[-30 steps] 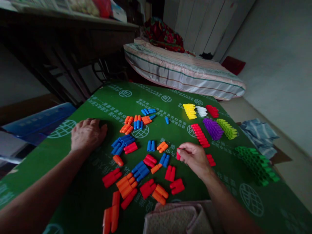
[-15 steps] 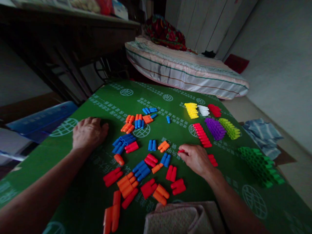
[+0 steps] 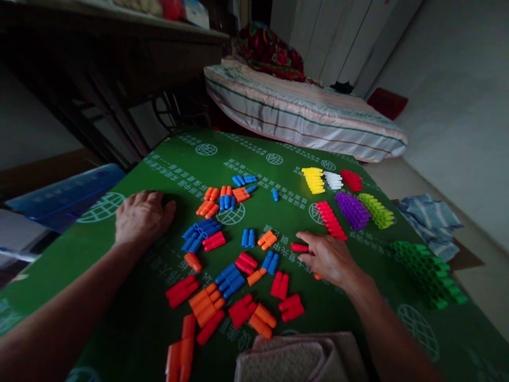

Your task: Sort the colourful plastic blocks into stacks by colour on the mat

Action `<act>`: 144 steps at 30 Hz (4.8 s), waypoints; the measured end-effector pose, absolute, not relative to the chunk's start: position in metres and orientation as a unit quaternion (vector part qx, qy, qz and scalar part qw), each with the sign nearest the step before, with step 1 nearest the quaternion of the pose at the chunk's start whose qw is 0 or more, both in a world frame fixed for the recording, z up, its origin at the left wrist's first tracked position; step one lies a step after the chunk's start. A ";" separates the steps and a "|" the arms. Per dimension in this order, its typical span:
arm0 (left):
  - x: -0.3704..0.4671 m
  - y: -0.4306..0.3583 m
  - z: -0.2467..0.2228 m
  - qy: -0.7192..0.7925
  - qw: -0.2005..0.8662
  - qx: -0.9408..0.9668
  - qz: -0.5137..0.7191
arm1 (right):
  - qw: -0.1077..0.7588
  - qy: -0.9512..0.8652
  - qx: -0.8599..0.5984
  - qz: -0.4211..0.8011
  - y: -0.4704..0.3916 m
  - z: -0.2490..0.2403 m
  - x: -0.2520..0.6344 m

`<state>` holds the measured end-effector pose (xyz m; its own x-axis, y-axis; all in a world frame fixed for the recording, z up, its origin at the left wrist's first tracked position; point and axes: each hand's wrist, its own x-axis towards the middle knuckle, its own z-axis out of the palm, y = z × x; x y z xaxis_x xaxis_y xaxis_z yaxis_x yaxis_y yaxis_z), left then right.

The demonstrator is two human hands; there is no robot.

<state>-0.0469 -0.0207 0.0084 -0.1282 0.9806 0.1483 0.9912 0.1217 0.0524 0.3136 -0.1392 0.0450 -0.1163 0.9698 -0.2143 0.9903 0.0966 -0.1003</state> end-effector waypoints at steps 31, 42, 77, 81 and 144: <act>-0.056 -0.014 0.001 -0.743 0.051 -0.664 -0.068 | -0.103 0.649 0.752 0.049 -0.092 0.033 0.362; -0.055 -0.016 0.006 -0.746 0.055 -0.662 -0.046 | -0.036 0.540 0.838 0.072 -0.049 0.013 0.376; -0.056 -0.015 0.005 -0.744 0.066 -0.663 -0.049 | -0.018 0.510 0.859 0.024 -0.059 0.026 0.377; -0.054 -0.016 0.006 -0.743 0.059 -0.664 -0.053 | -0.061 0.521 0.851 0.014 -0.077 0.028 0.383; -0.045 -0.025 0.010 -0.737 0.022 -0.671 -0.078 | -0.007 0.751 0.656 -0.076 -0.178 0.035 0.278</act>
